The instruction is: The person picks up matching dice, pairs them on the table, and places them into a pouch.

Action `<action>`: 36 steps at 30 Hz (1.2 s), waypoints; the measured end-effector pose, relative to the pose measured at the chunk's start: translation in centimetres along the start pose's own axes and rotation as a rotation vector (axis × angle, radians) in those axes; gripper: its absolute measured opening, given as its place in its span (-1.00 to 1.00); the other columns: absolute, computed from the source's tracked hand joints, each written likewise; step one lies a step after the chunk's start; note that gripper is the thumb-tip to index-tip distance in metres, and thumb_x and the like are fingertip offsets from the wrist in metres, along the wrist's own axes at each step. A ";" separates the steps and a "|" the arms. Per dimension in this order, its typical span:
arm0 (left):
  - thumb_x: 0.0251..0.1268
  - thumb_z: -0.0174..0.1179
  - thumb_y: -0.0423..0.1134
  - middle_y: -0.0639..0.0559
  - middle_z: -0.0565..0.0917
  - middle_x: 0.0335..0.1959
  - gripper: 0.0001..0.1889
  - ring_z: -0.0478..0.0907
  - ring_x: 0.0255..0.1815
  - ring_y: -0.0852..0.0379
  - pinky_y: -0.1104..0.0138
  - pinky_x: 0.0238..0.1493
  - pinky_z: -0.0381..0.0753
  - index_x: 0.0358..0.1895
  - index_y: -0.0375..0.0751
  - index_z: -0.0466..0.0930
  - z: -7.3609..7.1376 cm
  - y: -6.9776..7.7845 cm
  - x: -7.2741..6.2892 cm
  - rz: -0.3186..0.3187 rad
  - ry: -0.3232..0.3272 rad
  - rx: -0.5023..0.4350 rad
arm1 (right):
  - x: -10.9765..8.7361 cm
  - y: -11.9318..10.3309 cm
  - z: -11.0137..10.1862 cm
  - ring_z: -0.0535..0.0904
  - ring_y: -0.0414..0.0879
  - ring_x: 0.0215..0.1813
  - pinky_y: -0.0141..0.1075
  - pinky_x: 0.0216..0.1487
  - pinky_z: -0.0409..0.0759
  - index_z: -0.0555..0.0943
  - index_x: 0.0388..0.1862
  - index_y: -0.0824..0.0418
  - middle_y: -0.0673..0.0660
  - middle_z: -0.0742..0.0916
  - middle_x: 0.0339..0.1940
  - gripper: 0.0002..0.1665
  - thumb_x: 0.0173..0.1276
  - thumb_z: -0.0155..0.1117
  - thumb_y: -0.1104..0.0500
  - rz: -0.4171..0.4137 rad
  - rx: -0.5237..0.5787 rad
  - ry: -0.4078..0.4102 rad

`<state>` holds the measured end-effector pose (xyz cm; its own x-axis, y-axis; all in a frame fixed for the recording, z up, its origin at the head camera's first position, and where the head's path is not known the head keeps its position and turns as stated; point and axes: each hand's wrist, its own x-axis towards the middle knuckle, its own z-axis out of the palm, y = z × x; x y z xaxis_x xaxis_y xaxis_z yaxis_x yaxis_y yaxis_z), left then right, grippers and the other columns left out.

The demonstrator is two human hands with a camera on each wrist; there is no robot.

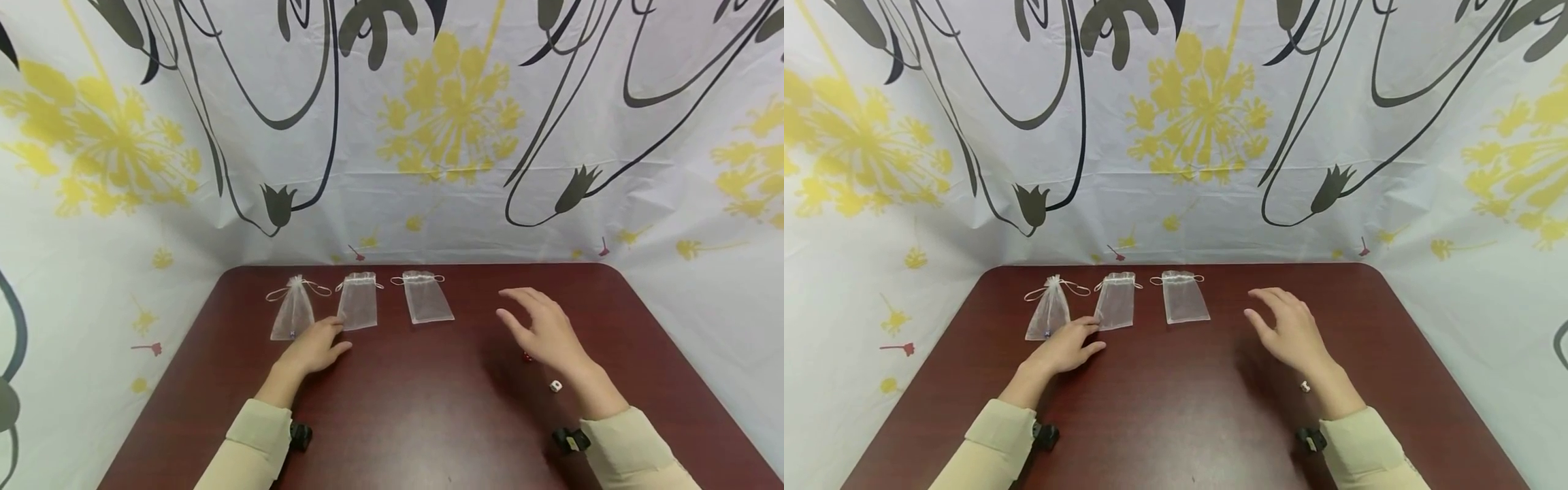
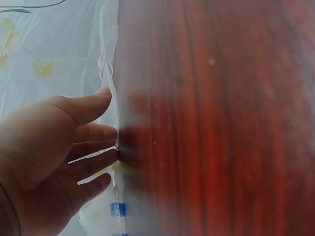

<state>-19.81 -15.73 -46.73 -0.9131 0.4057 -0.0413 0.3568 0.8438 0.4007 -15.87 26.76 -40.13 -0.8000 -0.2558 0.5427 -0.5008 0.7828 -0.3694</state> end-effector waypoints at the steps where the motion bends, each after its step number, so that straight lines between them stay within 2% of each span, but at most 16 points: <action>1: 0.51 0.20 -0.08 -0.26 0.46 0.39 -0.48 0.39 0.42 -0.20 -0.04 0.40 0.38 0.30 -0.44 0.53 0.0 0.0 0.0 -0.001 -0.001 0.000 | -0.1 0.2 -0.2 0.61 0.16 0.12 0.13 0.05 0.55 0.64 0.15 0.24 0.15 0.71 0.05 -0.59 0.34 0.42 0.22 0.003 0.001 0.004; 11: 0.50 0.21 -0.09 -0.27 0.44 0.41 -0.47 0.37 0.43 -0.21 -0.04 0.39 0.38 0.30 -0.46 0.52 -0.2 0.2 0.1 0.008 -0.006 0.014 | -2.2 2.2 -1.4 0.65 0.18 0.07 0.15 -0.04 0.56 0.66 0.11 0.22 0.16 0.74 0.01 -0.64 0.36 0.41 0.20 0.064 -0.015 0.004; 15: 0.50 0.21 -0.09 -0.27 0.44 0.40 -0.47 0.37 0.43 -0.21 -0.04 0.39 0.38 0.30 -0.47 0.51 -0.2 0.3 0.1 0.008 -0.008 0.015 | -2.9 3.2 -1.9 0.66 0.15 0.03 0.05 -0.06 0.54 0.68 0.08 0.21 0.15 0.75 -0.03 -0.65 0.32 0.42 0.25 0.060 -0.043 0.022; 19: 0.50 0.21 -0.09 -0.28 0.44 0.41 -0.47 0.37 0.43 -0.22 -0.04 0.39 0.38 0.30 -0.47 0.51 -0.2 0.4 0.1 0.005 -0.013 0.009 | -3.7 4.1 -2.5 0.62 -0.01 -0.24 -0.17 -0.23 0.50 0.68 0.07 0.19 0.13 0.76 -0.07 -0.65 0.29 0.42 0.27 0.068 -0.078 0.036; 22: 0.50 0.21 -0.09 -0.28 0.43 0.41 -0.46 0.37 0.44 -0.21 -0.04 0.40 0.37 0.31 -0.47 0.50 -0.2 0.4 0.1 0.002 -0.016 0.006 | -4.4 4.7 -2.8 0.57 -0.06 -0.31 -0.20 -0.32 0.47 0.68 0.08 0.19 0.15 0.76 -0.05 -0.64 0.29 0.42 0.27 0.084 -0.094 0.028; 27: 0.50 0.21 -0.09 -0.28 0.43 0.42 -0.46 0.36 0.44 -0.22 -0.05 0.41 0.36 0.32 -0.45 0.49 -0.1 0.2 0.0 -0.005 -0.018 0.006 | -5.2 5.4 -2.6 0.55 -0.04 -0.35 -0.15 -0.34 0.49 0.67 0.08 0.19 0.17 0.75 -0.04 -0.64 0.30 0.43 0.26 0.092 -0.085 -0.023; 30: 0.49 0.22 -0.09 -0.29 0.43 0.41 -0.46 0.36 0.44 -0.23 -0.07 0.40 0.37 0.33 -0.45 0.49 -0.1 0.1 0.0 -0.003 -0.013 0.007 | -5.5 5.7 -1.9 0.58 -0.05 -0.34 -0.14 -0.33 0.54 0.70 0.03 0.20 0.11 0.76 -0.11 -0.68 0.29 0.45 0.26 0.081 -0.074 -0.059; 34: 0.48 0.23 -0.08 -0.29 0.43 0.41 -0.44 0.36 0.44 -0.23 -0.07 0.40 0.37 0.34 -0.44 0.48 -0.1 0.0 0.0 -0.002 -0.007 0.001 | -6.1 6.2 -0.7 0.63 -0.11 -0.32 -0.15 -0.34 0.58 0.73 -0.05 0.20 0.05 0.76 -0.19 -0.72 0.26 0.48 0.23 0.081 -0.078 -0.123; 36: 0.48 0.23 -0.07 -0.28 0.43 0.42 -0.43 0.36 0.44 -0.22 -0.07 0.40 0.37 0.35 -0.43 0.48 0.0 0.0 0.0 -0.004 -0.008 -0.003 | -6.4 6.4 -0.3 0.60 -0.17 -0.36 -0.19 -0.37 0.55 0.73 -0.03 0.21 0.03 0.75 -0.21 -0.70 0.26 0.49 0.20 0.098 -0.086 -0.169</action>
<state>-19.78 -15.77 -46.78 -0.9128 0.4053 -0.0498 0.3529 0.8443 0.4032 -13.86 33.59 -45.72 -0.8913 -0.2620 0.3702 -0.3936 0.8523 -0.3445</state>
